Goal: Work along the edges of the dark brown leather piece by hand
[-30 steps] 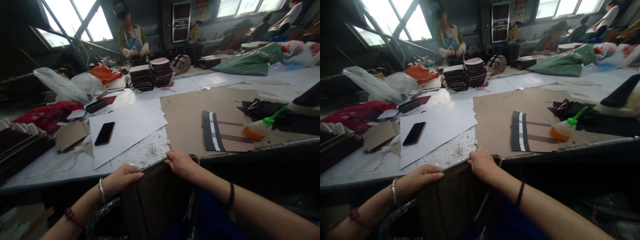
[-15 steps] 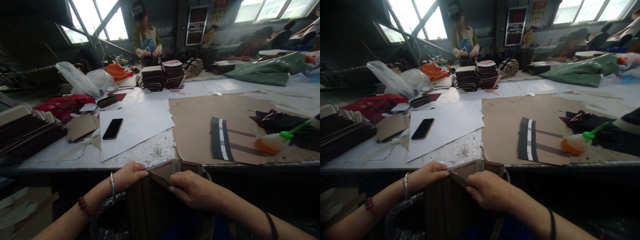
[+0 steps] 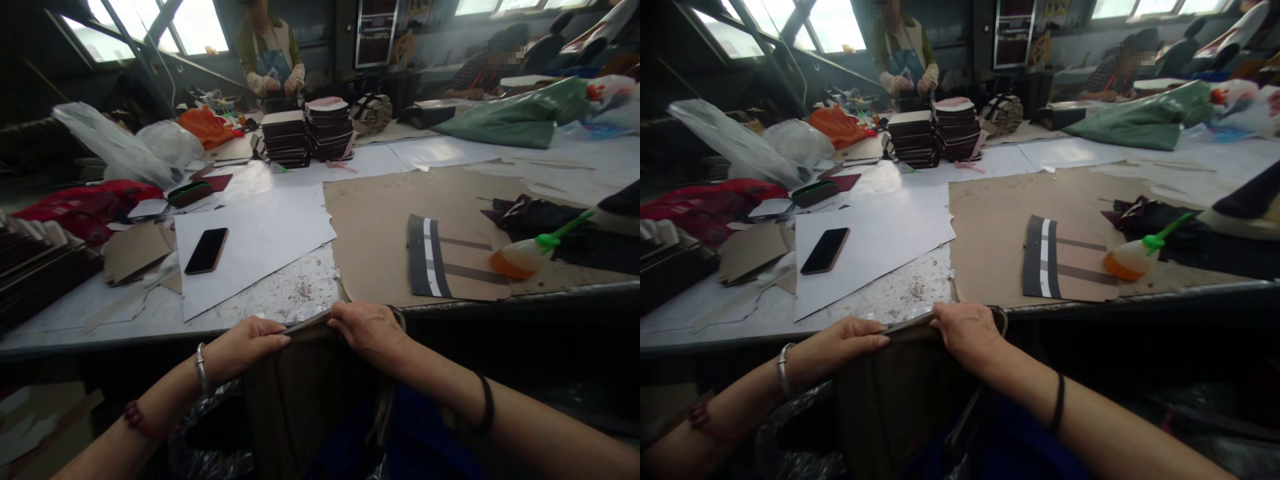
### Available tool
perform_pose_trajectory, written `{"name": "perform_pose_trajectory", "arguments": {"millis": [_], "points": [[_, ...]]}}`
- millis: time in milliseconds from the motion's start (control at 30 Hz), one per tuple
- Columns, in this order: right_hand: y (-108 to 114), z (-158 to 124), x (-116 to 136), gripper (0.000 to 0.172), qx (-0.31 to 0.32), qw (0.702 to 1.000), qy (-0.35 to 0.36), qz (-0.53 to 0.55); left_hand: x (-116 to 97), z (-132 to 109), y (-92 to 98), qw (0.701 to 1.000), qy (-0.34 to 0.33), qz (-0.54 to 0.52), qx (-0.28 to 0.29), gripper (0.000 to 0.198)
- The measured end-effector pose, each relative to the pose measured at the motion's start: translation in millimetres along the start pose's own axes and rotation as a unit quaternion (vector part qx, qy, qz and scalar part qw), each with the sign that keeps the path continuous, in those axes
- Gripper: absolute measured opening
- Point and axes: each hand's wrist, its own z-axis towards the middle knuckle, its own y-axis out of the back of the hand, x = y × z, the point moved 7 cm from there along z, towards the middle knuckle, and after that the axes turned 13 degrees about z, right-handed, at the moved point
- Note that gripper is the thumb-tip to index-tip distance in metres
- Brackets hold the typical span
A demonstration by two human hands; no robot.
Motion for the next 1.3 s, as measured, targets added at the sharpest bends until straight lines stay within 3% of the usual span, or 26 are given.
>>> {"name": "perform_pose_trajectory", "arguments": {"millis": [367, 633, 833, 1300], "points": [[-1.1, 2.1, -14.0, 0.016, -0.018, 1.0, -0.018, -0.015, -2.0, -6.4, -7.3, 0.999, 0.011, -0.031, 0.033, 0.035], [-2.2, 1.8, -17.1, 0.024, -0.033, 0.997, -0.061, 0.015, 2.8, -8.2, -6.6, 0.999, 0.038, -0.025, 0.016, 0.038], [1.5, 3.6, -12.9, 0.011, -0.024, 0.998, -0.03, 0.039, 1.5, -9.9, -6.9, 0.999, 0.044, -0.01, 0.016, 0.038], [-0.5, 6.6, -17.8, 0.014, -0.02, 0.997, -0.033, 0.073, -2.7, -11.5, -12.3, 0.999, 0.026, -0.015, 0.034, 0.035]]}}
